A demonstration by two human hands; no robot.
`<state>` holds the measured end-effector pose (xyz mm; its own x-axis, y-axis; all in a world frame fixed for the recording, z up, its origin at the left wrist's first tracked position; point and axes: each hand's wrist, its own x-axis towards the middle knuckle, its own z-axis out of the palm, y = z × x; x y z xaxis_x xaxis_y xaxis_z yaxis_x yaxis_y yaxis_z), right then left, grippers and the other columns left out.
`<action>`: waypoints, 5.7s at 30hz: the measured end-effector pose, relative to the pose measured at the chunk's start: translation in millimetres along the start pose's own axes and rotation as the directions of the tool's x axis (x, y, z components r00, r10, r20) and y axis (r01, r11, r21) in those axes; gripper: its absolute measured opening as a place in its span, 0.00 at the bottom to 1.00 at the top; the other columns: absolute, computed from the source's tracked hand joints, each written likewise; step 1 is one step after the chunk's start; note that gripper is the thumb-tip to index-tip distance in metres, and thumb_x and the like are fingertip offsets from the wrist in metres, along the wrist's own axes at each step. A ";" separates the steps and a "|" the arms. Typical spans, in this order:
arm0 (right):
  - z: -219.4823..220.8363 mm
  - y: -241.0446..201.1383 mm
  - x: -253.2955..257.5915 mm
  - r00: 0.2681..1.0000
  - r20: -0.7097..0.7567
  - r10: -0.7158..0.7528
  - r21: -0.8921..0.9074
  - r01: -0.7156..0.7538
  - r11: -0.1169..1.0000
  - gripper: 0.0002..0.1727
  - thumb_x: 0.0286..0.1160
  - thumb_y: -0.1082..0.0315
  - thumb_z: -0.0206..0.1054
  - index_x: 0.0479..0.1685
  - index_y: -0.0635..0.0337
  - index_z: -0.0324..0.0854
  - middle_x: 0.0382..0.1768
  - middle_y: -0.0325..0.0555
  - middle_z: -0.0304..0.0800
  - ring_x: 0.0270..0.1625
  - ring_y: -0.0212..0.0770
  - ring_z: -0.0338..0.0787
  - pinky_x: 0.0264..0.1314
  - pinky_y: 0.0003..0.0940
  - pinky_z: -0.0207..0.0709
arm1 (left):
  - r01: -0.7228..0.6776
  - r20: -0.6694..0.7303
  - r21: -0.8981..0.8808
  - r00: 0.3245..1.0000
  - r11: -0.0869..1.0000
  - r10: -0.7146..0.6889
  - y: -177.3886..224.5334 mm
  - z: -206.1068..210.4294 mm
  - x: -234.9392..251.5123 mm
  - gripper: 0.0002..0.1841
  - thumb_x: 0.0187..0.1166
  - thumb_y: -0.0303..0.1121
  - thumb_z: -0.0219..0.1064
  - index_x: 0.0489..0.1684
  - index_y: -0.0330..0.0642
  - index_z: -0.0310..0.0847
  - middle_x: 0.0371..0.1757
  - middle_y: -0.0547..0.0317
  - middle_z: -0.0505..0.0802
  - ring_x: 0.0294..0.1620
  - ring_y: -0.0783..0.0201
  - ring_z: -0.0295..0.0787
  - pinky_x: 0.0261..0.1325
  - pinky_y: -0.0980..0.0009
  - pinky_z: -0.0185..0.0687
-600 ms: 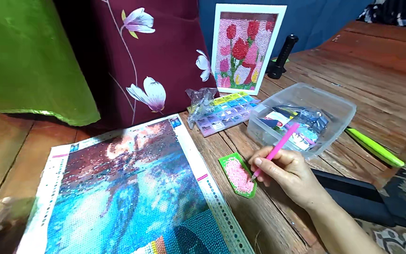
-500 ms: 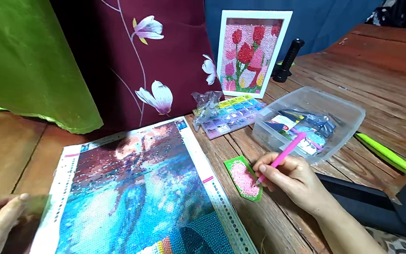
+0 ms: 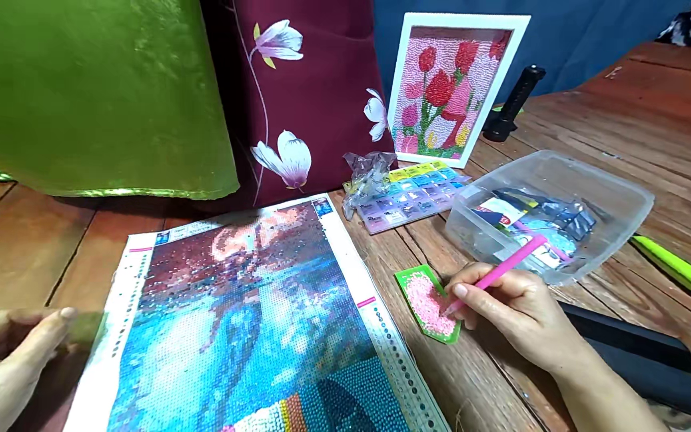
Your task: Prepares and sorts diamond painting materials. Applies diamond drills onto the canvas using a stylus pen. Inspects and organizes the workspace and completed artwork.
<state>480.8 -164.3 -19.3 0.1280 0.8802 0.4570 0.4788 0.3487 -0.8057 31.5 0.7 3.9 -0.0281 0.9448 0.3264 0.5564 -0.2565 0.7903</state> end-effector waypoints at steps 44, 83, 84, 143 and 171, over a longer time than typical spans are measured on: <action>2.4 6.1 -2.1 0.990 0.120 -0.072 0.022 0.070 0.997 0.09 0.82 0.57 0.66 0.39 0.48 0.88 0.31 0.29 0.92 0.27 0.23 0.89 0.31 0.17 0.86 | 0.034 -0.001 0.107 0.999 0.994 -0.034 3.1 -1.0 -3.9 0.07 0.84 0.24 0.60 0.39 0.25 0.77 0.26 0.65 0.79 0.25 0.84 0.74 0.32 0.86 0.73; 2.4 6.5 -1.3 0.988 0.127 -0.091 0.010 0.090 0.996 0.09 0.82 0.58 0.66 0.37 0.48 0.87 0.30 0.28 0.91 0.28 0.22 0.88 0.32 0.16 0.86 | -0.012 -0.008 0.172 1.000 0.985 0.014 0.9 -2.0 -4.3 0.10 0.85 0.26 0.61 0.39 0.22 0.78 0.27 0.61 0.80 0.27 0.83 0.74 0.34 0.85 0.71; 2.6 6.6 -1.3 0.987 0.130 -0.091 0.014 0.090 0.996 0.09 0.82 0.58 0.66 0.37 0.48 0.87 0.30 0.29 0.91 0.28 0.22 0.88 0.32 0.16 0.86 | -0.013 -0.006 0.181 1.000 0.983 0.014 0.4 -2.4 -4.3 0.11 0.85 0.26 0.61 0.39 0.22 0.78 0.27 0.60 0.80 0.27 0.82 0.74 0.34 0.84 0.72; 90.9 -67.6 57.5 0.959 0.223 0.176 0.272 -0.234 0.933 0.08 0.77 0.69 0.65 0.32 0.48 0.87 0.26 0.34 0.93 0.24 0.28 0.91 0.29 0.21 0.87 | -0.189 -0.006 0.262 0.980 0.946 0.197 -7.5 0.9 4.5 0.11 0.80 0.29 0.68 0.32 0.28 0.86 0.27 0.44 0.89 0.29 0.54 0.87 0.38 0.51 0.82; 65.7 -35.4 17.6 0.976 0.182 0.123 -0.004 -0.124 0.992 0.06 0.74 0.60 0.68 0.32 0.48 0.86 0.25 0.28 0.91 0.25 0.24 0.91 0.30 0.19 0.87 | -0.177 -0.039 0.283 0.980 0.943 0.195 -11.7 -0.1 2.7 0.12 0.79 0.34 0.65 0.32 0.32 0.85 0.24 0.55 0.85 0.23 0.69 0.78 0.33 0.64 0.74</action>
<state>409.0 -140.0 -7.5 0.0258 0.9602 0.2782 0.4628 0.2351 -0.8547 24.8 6.2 -4.4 0.0489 0.8680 0.4942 0.7646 -0.3509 0.5407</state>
